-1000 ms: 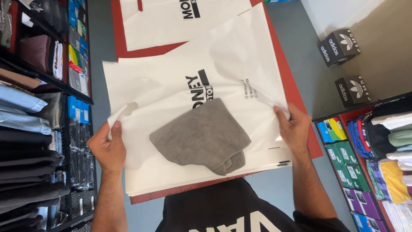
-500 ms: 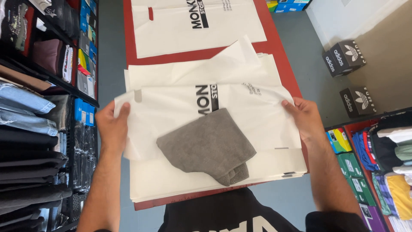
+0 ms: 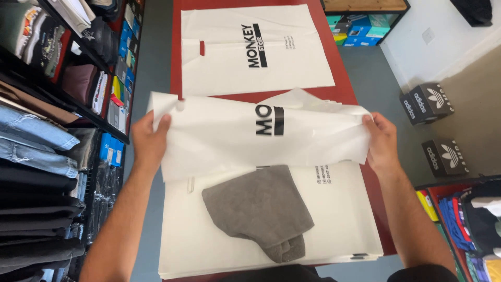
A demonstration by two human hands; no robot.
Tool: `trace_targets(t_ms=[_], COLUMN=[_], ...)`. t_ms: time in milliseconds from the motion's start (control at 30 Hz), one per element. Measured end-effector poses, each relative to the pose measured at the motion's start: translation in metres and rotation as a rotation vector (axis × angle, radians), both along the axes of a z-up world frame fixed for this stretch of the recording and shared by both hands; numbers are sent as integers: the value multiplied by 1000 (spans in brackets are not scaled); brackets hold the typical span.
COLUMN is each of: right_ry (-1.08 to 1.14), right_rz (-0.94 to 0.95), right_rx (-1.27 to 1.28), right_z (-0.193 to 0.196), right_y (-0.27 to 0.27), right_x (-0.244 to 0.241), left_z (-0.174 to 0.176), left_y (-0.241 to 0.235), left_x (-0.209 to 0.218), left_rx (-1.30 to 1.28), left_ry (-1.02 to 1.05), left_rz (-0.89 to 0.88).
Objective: The person repeatedly wipes the surface of white branded paper bags on a red table using a gray cloth. The person opens and closes the bags while wiping them, then briefly walks away and returns to continue wiping the same bags.
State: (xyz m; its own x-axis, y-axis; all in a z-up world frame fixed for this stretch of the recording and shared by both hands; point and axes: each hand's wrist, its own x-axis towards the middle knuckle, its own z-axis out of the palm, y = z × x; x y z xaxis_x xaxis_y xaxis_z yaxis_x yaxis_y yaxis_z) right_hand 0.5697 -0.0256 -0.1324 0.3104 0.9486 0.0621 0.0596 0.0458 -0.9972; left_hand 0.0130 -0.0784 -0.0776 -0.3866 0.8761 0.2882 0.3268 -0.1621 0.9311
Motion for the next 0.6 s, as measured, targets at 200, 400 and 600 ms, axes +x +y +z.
trace_targets(t_ms=[200,400,600], right_ry=[-128,10,-8], right_rz=[98,129,36], right_rx=[-416,21,-230], right_z=[140,213,189], right_y=[97,136,106], right_x=[-35,-34,-62], left_z=[69,140,89], left_y=[136,178,183], left_x=[-29,-37,-46], left_rx=[-531,145,20], left_ry=[-512,-670,-329], left_rz=[15,-136,-130])
